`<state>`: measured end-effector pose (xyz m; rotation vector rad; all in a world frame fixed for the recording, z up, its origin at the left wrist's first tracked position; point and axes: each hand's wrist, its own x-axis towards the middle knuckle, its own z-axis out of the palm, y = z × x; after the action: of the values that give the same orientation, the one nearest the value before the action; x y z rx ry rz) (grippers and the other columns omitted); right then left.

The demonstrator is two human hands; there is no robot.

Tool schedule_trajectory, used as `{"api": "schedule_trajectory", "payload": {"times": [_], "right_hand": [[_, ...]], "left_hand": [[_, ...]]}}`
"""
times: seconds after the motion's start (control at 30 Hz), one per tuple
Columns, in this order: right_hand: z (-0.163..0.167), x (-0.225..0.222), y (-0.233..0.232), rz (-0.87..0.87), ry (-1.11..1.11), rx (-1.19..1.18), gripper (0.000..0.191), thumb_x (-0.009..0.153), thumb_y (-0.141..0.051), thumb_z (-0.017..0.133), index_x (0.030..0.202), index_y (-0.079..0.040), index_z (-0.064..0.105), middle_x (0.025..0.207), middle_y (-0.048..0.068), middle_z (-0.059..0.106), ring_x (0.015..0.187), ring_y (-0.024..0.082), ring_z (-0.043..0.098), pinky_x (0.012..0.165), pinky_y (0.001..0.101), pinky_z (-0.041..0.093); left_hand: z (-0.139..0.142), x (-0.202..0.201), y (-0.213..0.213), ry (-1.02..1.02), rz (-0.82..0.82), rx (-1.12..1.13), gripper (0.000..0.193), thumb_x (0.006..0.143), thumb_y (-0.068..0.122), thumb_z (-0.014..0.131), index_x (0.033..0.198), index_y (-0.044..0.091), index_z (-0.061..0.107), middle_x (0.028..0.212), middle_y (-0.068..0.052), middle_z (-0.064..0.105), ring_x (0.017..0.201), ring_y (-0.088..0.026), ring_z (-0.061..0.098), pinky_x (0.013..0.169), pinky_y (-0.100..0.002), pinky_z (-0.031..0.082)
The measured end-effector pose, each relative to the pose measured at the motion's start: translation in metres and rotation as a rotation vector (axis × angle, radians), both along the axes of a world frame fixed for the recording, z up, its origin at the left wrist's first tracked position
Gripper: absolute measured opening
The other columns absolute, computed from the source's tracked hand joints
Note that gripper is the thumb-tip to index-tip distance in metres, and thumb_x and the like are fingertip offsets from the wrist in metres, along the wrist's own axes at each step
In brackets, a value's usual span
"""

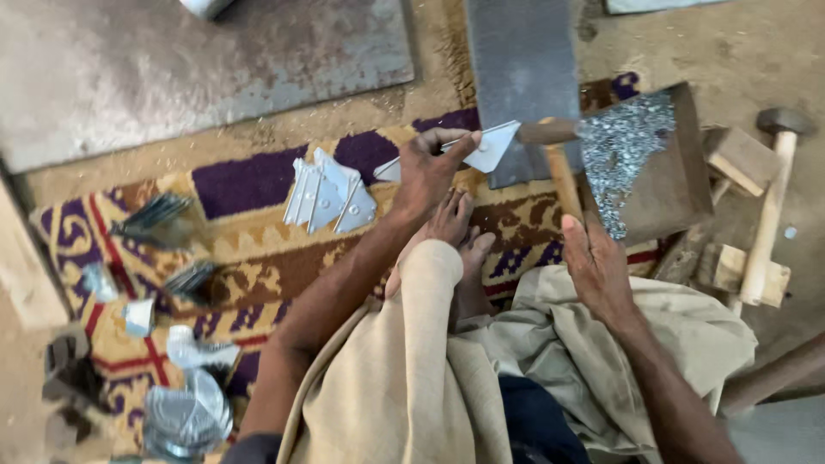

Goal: The person sits on the floor and hammers small fasteners into triangular aluminum pieces placed on a steel plate, working one piece at a time. Finished pieces are set aside on the rug with a stack of completed pieces nearby.

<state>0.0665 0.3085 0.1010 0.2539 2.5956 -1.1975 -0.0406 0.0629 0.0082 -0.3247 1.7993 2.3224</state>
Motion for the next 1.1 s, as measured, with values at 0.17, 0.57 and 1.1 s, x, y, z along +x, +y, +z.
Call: {"api": "schedule_trajectory", "payload": {"times": [0.17, 0.57, 1.1], "right_hand": [[-0.018, 0.007, -0.013, -0.278, -0.337, -0.449, 0.053, 0.109, -0.053, 0.037, 0.08, -0.009, 0.047, 0.057, -0.003, 0.039, 0.043, 0.012, 0.038, 0.04, 0.0303, 0.034], [-0.094, -0.054, 0.102, 0.211, 0.356, 0.5, 0.014, 0.099, -0.012, 0.066, 0.109, -0.003, 0.072, 0.098, 0.016, 0.073, 0.087, 0.033, 0.071, 0.077, 0.043, 0.056], [-0.052, -0.017, 0.099, -0.097, 0.243, 0.401, 0.043, 0.102, -0.002, 0.081, 0.141, -0.001, 0.062, 0.114, 0.015, 0.078, 0.101, 0.021, 0.076, 0.08, 0.0364, 0.059]], "left_hand": [[0.004, 0.005, -0.003, -0.152, 0.027, 0.121, 0.021, 0.093, 0.016, 0.079, 0.099, -0.003, 0.075, 0.091, -0.009, 0.077, 0.078, -0.013, 0.071, 0.07, -0.027, 0.061], [0.021, 0.005, -0.031, -0.081, -0.096, 0.068, 0.033, 0.096, 0.018, 0.073, 0.122, -0.002, 0.068, 0.102, -0.007, 0.075, 0.094, -0.011, 0.071, 0.084, -0.026, 0.062], [0.028, 0.007, -0.023, 0.009, -0.098, -0.06, 0.031, 0.099, 0.027, 0.072, 0.114, 0.0, 0.075, 0.088, -0.002, 0.073, 0.078, -0.006, 0.064, 0.071, -0.025, 0.056]]}}
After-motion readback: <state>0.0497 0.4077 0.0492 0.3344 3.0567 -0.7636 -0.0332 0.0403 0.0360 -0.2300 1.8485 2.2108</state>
